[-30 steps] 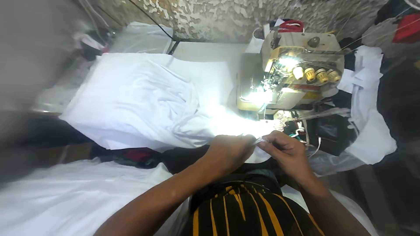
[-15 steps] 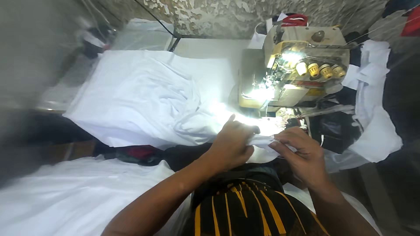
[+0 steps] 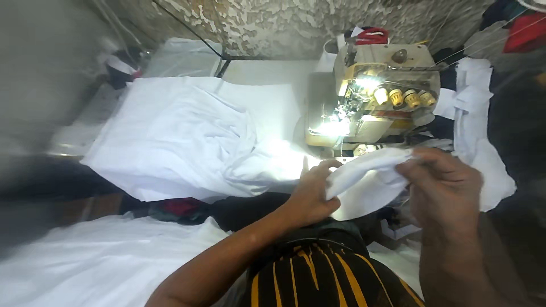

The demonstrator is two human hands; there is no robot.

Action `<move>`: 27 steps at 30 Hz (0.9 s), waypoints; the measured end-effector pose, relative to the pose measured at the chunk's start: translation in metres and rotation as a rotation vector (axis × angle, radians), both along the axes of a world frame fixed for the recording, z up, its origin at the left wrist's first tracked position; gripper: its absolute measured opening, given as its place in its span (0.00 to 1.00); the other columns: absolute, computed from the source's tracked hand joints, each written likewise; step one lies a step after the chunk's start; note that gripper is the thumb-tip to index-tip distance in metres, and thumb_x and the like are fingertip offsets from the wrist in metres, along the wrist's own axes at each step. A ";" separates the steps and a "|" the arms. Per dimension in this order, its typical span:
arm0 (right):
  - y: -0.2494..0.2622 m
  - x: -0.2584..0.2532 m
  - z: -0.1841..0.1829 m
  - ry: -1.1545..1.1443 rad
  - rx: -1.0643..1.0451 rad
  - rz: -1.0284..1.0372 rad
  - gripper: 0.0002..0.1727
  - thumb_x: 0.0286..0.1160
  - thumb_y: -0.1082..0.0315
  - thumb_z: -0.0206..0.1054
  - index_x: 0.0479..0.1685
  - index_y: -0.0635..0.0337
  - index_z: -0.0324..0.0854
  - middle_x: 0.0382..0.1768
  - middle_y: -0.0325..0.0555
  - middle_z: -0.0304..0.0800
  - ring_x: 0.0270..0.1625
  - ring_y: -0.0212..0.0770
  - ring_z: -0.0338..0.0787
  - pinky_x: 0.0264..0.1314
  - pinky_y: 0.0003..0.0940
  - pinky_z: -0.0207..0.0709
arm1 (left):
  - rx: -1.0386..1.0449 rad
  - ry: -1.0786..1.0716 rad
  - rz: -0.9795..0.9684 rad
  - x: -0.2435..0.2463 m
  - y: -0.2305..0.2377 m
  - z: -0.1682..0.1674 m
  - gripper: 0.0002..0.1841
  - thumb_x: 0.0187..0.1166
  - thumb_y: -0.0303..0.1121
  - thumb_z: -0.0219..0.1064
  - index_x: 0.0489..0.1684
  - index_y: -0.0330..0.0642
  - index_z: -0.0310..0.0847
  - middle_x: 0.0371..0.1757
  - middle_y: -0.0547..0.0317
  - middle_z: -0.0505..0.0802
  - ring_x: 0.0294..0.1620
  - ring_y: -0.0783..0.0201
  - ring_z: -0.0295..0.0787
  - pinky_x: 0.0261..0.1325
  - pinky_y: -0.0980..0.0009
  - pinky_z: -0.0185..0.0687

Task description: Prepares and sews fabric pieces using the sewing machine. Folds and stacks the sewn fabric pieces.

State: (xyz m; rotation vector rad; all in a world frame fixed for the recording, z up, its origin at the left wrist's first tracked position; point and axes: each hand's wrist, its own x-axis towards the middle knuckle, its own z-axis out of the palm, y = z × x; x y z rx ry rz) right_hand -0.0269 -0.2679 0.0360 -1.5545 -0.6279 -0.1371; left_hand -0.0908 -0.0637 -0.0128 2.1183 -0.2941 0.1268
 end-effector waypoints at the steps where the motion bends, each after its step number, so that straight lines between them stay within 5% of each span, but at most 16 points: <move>1: -0.005 0.004 0.003 0.046 0.069 -0.009 0.11 0.75 0.67 0.72 0.44 0.34 0.93 0.42 0.14 0.93 0.44 0.16 0.89 0.50 0.16 0.85 | 0.012 0.026 -0.012 -0.002 0.001 -0.002 0.29 0.62 0.25 0.71 0.68 0.32 0.75 0.55 0.48 0.90 0.68 0.55 0.84 0.89 0.32 0.36; 3: -0.016 0.013 0.007 0.161 0.207 -0.036 0.12 0.78 0.69 0.69 0.43 0.36 0.93 0.40 0.17 0.94 0.42 0.17 0.90 0.48 0.17 0.86 | 0.021 0.060 -0.042 -0.010 0.004 -0.004 0.28 0.63 0.28 0.73 0.67 0.31 0.76 0.62 0.46 0.88 0.75 0.52 0.79 0.90 0.31 0.31; 8: -0.052 0.036 0.009 0.581 0.639 -0.030 0.25 0.96 0.61 0.38 0.43 0.43 0.85 0.37 0.31 0.95 0.42 0.26 0.94 0.48 0.27 0.90 | 0.136 -0.059 -0.024 -0.027 0.022 -0.012 0.32 0.64 0.34 0.75 0.69 0.28 0.75 0.67 0.39 0.87 0.78 0.46 0.78 0.86 0.25 0.30; 11: -0.060 0.036 -0.005 0.718 0.780 0.195 0.26 0.94 0.58 0.44 0.38 0.48 0.91 0.30 0.34 0.95 0.34 0.26 0.94 0.40 0.22 0.90 | 0.124 -0.120 0.019 -0.021 0.048 -0.016 0.28 0.71 0.31 0.72 0.70 0.27 0.74 0.59 0.42 0.90 0.70 0.51 0.85 0.88 0.28 0.35; 13: -0.058 0.032 -0.022 0.803 0.771 0.355 0.18 0.88 0.59 0.55 0.38 0.49 0.93 0.27 0.30 0.93 0.27 0.20 0.89 0.32 0.13 0.83 | -0.128 -0.041 0.091 -0.015 0.066 -0.002 0.31 0.73 0.25 0.71 0.78 0.29 0.70 0.53 0.52 0.93 0.60 0.66 0.89 0.87 0.52 0.60; 14: -0.053 0.025 -0.031 0.835 0.703 0.406 0.15 0.86 0.58 0.59 0.40 0.47 0.93 0.26 0.28 0.92 0.24 0.18 0.86 0.27 0.10 0.79 | -0.341 0.032 0.145 -0.011 0.073 0.012 0.32 0.72 0.20 0.70 0.81 0.37 0.69 0.48 0.60 0.94 0.50 0.74 0.90 0.71 0.69 0.80; 15: -0.047 0.018 -0.041 0.862 0.606 0.472 0.12 0.84 0.56 0.63 0.42 0.45 0.93 0.26 0.27 0.92 0.21 0.17 0.85 0.23 0.09 0.76 | -0.596 0.102 0.180 -0.009 0.078 0.029 0.33 0.72 0.17 0.67 0.82 0.46 0.69 0.45 0.65 0.93 0.43 0.76 0.90 0.57 0.74 0.87; 18: -0.035 0.009 -0.069 0.912 0.492 0.752 0.11 0.84 0.56 0.64 0.52 0.42 0.91 0.31 0.28 0.95 0.22 0.17 0.87 0.20 0.11 0.78 | -1.079 0.276 0.087 -0.012 0.074 0.061 0.37 0.72 0.21 0.66 0.81 0.69 0.68 0.46 0.69 0.96 0.41 0.73 0.94 0.49 0.72 0.92; 19: -0.038 0.012 -0.075 0.887 0.536 0.721 0.12 0.83 0.54 0.64 0.49 0.42 0.92 0.28 0.26 0.94 0.22 0.16 0.86 0.21 0.10 0.76 | -1.116 0.376 0.002 -0.017 0.065 0.061 0.36 0.70 0.21 0.66 0.79 0.67 0.69 0.47 0.70 0.96 0.43 0.72 0.94 0.51 0.71 0.91; 21: -0.053 0.032 -0.079 0.740 0.704 0.585 0.13 0.81 0.55 0.63 0.37 0.44 0.94 0.20 0.22 0.88 0.20 0.13 0.80 0.23 0.08 0.70 | -1.022 0.628 -0.264 -0.032 0.044 0.050 0.33 0.70 0.19 0.64 0.80 0.44 0.65 0.52 0.67 0.93 0.50 0.74 0.91 0.59 0.71 0.87; 22: -0.061 0.046 -0.080 0.656 0.813 0.601 0.14 0.83 0.60 0.61 0.35 0.48 0.93 0.19 0.22 0.87 0.21 0.13 0.81 0.25 0.08 0.71 | -0.923 0.724 -0.410 -0.036 0.035 0.044 0.31 0.69 0.15 0.64 0.78 0.32 0.68 0.54 0.61 0.92 0.50 0.75 0.89 0.59 0.73 0.85; 24: -0.070 0.064 -0.082 0.531 0.854 0.699 0.16 0.87 0.65 0.55 0.42 0.54 0.91 0.23 0.23 0.89 0.26 0.15 0.85 0.33 0.09 0.76 | -0.710 0.797 -0.613 -0.039 0.024 0.039 0.15 0.68 0.15 0.68 0.54 0.25 0.82 0.38 0.62 0.92 0.37 0.80 0.87 0.47 0.79 0.82; 27: -0.052 0.053 -0.086 0.718 0.799 0.878 0.15 0.88 0.62 0.56 0.49 0.52 0.91 0.26 0.23 0.89 0.28 0.14 0.84 0.33 0.09 0.75 | -0.820 0.495 -0.515 -0.032 0.037 0.063 0.03 0.70 0.23 0.70 0.34 0.39 0.90 0.32 0.71 0.94 0.36 0.84 0.89 0.45 0.83 0.84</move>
